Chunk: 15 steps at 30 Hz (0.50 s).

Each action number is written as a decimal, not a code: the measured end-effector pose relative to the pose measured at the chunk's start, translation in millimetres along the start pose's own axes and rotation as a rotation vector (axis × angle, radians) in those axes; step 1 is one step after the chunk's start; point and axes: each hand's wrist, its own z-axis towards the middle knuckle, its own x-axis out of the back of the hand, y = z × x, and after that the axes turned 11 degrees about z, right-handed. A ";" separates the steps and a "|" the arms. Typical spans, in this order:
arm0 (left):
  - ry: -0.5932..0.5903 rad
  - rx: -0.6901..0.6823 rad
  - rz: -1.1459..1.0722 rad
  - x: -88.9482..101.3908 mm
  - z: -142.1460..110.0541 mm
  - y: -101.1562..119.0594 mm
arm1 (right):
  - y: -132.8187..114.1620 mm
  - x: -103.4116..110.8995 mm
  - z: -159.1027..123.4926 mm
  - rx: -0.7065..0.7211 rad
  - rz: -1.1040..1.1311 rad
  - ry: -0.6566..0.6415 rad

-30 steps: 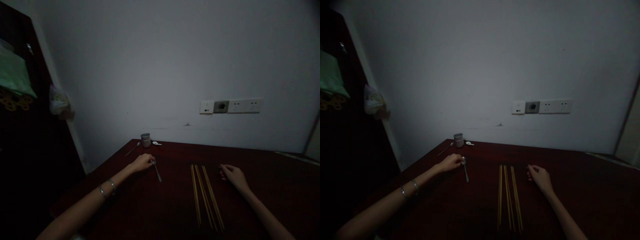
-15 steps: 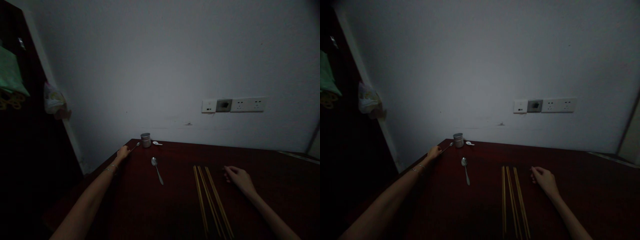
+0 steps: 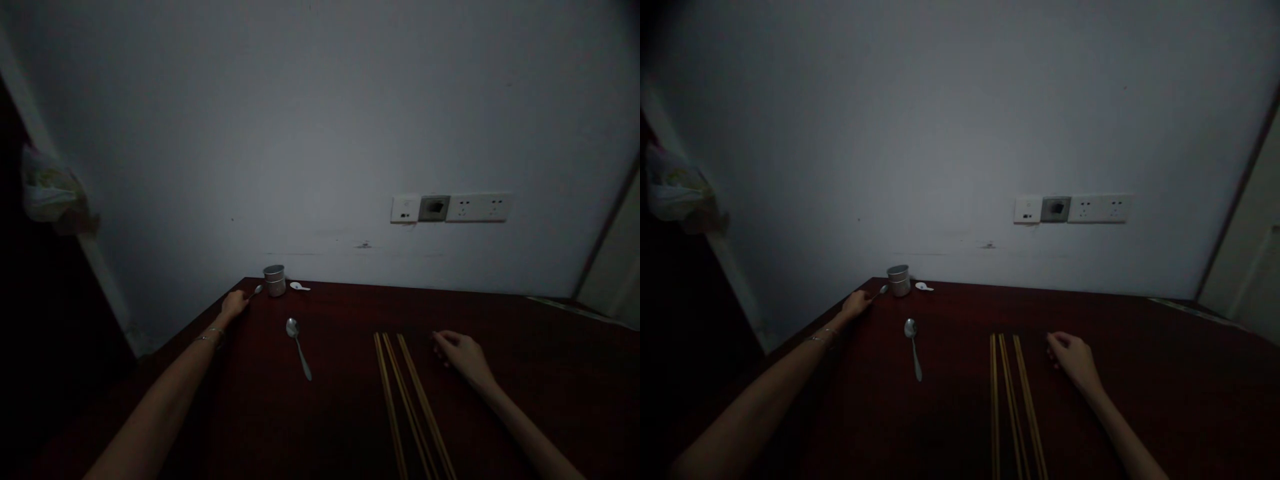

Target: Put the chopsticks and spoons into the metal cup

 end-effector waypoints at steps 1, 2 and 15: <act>0.002 0.012 0.024 0.3 -1.2 2.8 | -0.2 0.0 -0.3 -0.003 -0.003 -0.004; 0.007 0.023 0.041 0.3 -2.3 5.4 | 0.1 -0.1 -0.4 -0.005 -0.005 -0.006; 0.066 0.009 0.028 -10.6 0.3 1.6 | 4.1 -1.7 2.1 0.015 0.016 -0.029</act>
